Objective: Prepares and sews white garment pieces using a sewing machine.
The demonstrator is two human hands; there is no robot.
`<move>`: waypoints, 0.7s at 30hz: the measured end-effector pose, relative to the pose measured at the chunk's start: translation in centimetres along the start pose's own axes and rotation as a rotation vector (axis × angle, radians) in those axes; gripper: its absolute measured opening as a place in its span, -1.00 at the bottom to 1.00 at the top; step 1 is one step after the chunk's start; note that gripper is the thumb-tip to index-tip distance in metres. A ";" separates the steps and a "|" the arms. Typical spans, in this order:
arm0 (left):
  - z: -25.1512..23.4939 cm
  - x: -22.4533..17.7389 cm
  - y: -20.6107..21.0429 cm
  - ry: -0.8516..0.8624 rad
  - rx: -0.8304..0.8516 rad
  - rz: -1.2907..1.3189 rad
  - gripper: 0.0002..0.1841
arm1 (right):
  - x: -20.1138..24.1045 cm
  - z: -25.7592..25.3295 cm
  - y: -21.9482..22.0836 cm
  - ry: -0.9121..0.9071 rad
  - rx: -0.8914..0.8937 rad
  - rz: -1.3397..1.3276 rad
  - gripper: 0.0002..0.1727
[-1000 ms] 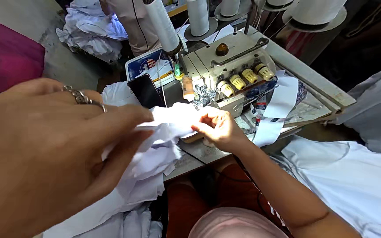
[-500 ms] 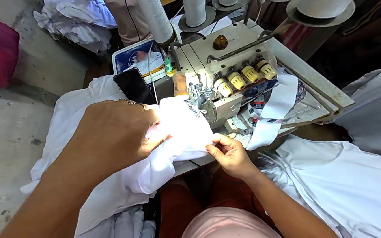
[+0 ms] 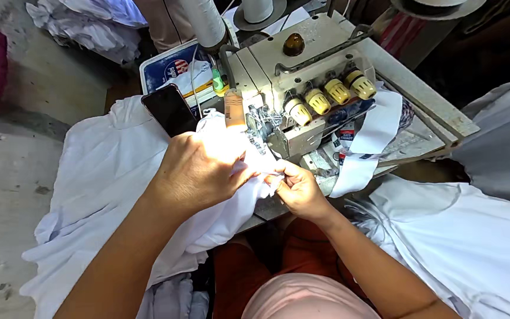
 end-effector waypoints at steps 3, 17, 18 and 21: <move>-0.3 -0.2 0.7 -0.016 -0.001 0.023 -0.60 | 0.0 -0.3 -0.1 -0.009 0.002 0.018 -0.93; 5.6 10.4 2.1 -0.104 0.335 0.060 -0.32 | -0.9 -0.2 -0.1 -0.089 -0.018 0.039 -0.92; 7.0 10.9 1.1 -0.081 0.298 0.026 -0.35 | -1.0 0.2 -0.2 -0.138 -0.056 0.095 -0.93; 9.3 8.0 -5.2 -0.069 0.353 0.011 -0.45 | -1.9 2.7 0.5 -0.307 -0.173 0.335 -0.78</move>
Point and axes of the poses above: each hand's wrist, its own z-axis away from the middle knuckle, its own y-axis out of the palm, x = y × z, the point moved 1 cm from there along -z, towards the middle knuckle, and after that the axes turned 5 degrees about -z, right-handed, at the moved point
